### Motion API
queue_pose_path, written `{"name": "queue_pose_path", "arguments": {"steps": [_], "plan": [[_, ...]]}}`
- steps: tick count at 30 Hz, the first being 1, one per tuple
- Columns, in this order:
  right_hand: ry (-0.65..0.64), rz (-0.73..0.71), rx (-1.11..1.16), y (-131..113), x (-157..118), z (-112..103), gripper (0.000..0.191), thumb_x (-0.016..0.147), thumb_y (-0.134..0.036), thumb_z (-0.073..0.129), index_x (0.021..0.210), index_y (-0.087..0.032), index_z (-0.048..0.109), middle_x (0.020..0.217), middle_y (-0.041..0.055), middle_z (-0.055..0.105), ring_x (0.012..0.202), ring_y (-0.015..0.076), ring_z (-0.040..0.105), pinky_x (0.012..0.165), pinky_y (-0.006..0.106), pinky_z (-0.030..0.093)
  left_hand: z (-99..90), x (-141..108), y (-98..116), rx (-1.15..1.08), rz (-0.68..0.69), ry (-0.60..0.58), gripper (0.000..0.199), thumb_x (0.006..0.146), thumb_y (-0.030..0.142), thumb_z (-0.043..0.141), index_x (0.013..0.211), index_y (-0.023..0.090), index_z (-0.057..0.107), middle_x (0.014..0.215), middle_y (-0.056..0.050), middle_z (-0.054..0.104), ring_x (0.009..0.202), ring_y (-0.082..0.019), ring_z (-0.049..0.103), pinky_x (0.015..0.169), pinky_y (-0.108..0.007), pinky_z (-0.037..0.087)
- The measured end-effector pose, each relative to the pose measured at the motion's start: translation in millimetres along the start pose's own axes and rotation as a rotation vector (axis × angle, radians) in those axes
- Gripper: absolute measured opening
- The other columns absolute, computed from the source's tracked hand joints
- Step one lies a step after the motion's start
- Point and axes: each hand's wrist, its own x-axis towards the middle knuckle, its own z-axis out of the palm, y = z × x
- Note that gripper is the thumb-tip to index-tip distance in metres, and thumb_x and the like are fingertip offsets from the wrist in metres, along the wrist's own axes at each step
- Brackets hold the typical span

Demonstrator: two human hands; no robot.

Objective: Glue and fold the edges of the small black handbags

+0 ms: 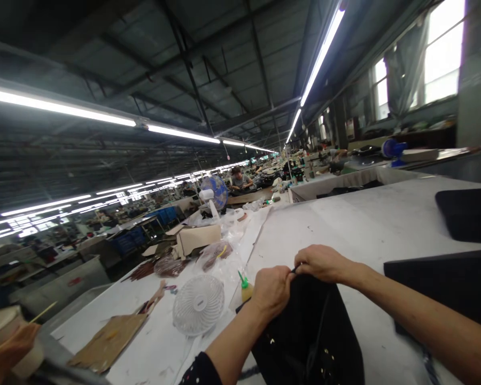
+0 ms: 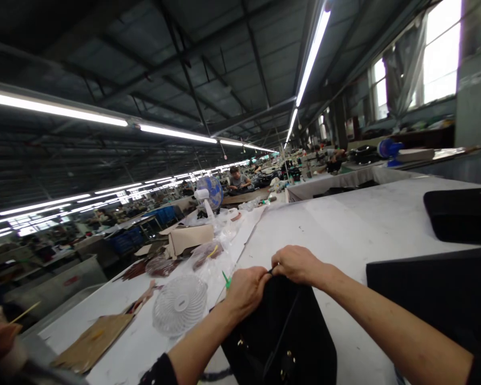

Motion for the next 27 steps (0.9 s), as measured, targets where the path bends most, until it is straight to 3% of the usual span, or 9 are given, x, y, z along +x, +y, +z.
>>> {"name": "queue_pose_path", "arguments": {"steps": [4,7,9,12,16,19,21,24,27], "plan": [[-0.047,-0.194,0.055,-3,-6,-3,0.017,0.08,-0.027,0.059,0.079,-0.022,0.075,0.079,0.0018,0.074,0.078,0.0163,0.067,0.068,0.022,0.043,-6.1,-15,5,0.083,0.161,-0.017,0.039,0.098,0.036,0.032,0.087,0.018,0.065,0.081,-0.011,0.072,0.072,-0.027,0.068,0.062,-0.034,0.042],[-0.027,-0.224,0.082,-4,-14,-4,0.018,0.079,-0.024,0.057,0.076,-0.02,0.074,0.073,0.0016,0.073,0.071,0.0154,0.065,0.064,0.022,0.042,-10.5,-20,4,0.109,0.225,-0.002,0.035,0.098,0.034,0.034,0.085,0.019,0.063,0.08,-0.009,0.072,0.072,-0.025,0.068,0.059,-0.033,0.041],[-0.027,-0.198,0.123,-7,-17,-6,0.017,0.077,-0.027,0.059,0.084,-0.022,0.074,0.079,0.0028,0.074,0.076,0.0186,0.066,0.066,0.025,0.043,-13.3,-20,4,0.122,0.215,0.01,0.032,0.097,0.033,0.036,0.086,0.018,0.062,0.08,-0.009,0.073,0.072,-0.025,0.069,0.058,-0.032,0.041],[-0.106,-0.154,0.121,-16,-21,-7,0.032,0.067,-0.031,0.069,0.098,-0.024,0.073,0.093,0.0057,0.076,0.086,0.0259,0.068,0.069,0.029,0.044,-16.3,-16,9,0.111,0.221,0.001,0.029,0.096,0.033,0.04,0.09,0.017,0.063,0.083,-0.01,0.073,0.074,-0.026,0.069,0.059,-0.033,0.043],[-0.123,-0.134,-0.074,-24,-24,-1,0.022,0.078,-0.031,0.058,0.079,-0.02,0.076,0.076,0.013,0.075,0.073,0.0302,0.07,0.06,0.032,0.042,-22.6,-12,22,0.096,0.246,-0.074,0.034,0.096,0.037,0.04,0.088,0.016,0.066,0.08,-0.013,0.073,0.073,-0.028,0.069,0.061,-0.034,0.047],[-0.07,-0.162,-0.07,-12,-25,2,0.028,0.083,-0.029,0.051,0.075,-0.02,0.076,0.069,0.0116,0.074,0.066,0.0267,0.068,0.056,0.031,0.038,-41.3,-13,28,0.004,0.127,-0.061,0.041,0.095,0.044,0.04,0.086,0.017,0.069,0.08,-0.015,0.073,0.073,-0.03,0.068,0.065,-0.039,0.05],[-0.017,-0.103,0.025,7,-24,-1,0.028,0.084,-0.03,0.05,0.07,-0.021,0.073,0.066,0.0083,0.072,0.063,0.0236,0.066,0.056,0.03,0.038,-62.4,-20,29,-0.178,0.05,0.103,0.036,0.094,0.044,0.044,0.096,0.019,0.069,0.089,-0.014,0.073,0.083,-0.029,0.068,0.074,-0.04,0.051],[0.131,0.096,0.272,43,-24,-8,0.031,0.085,-0.039,0.051,0.067,-0.022,0.07,0.065,0.0048,0.071,0.063,0.0222,0.064,0.058,0.03,0.042,-95.0,-43,26,-0.486,0.036,0.537,0.024,0.089,0.034,0.057,0.109,0.023,0.066,0.107,-0.01,0.071,0.103,-0.027,0.063,0.095,-0.039,0.047],[0.362,0.317,0.633,69,-28,-10,0.031,0.083,-0.048,0.054,0.08,-0.023,0.072,0.077,0.0035,0.074,0.075,0.0242,0.067,0.067,0.031,0.049,-107.1,-69,22,-0.613,-0.038,1.0,0.022,0.086,0.023,0.06,0.109,0.025,0.063,0.11,-0.007,0.068,0.11,-0.026,0.06,0.104,-0.043,0.043]]}}
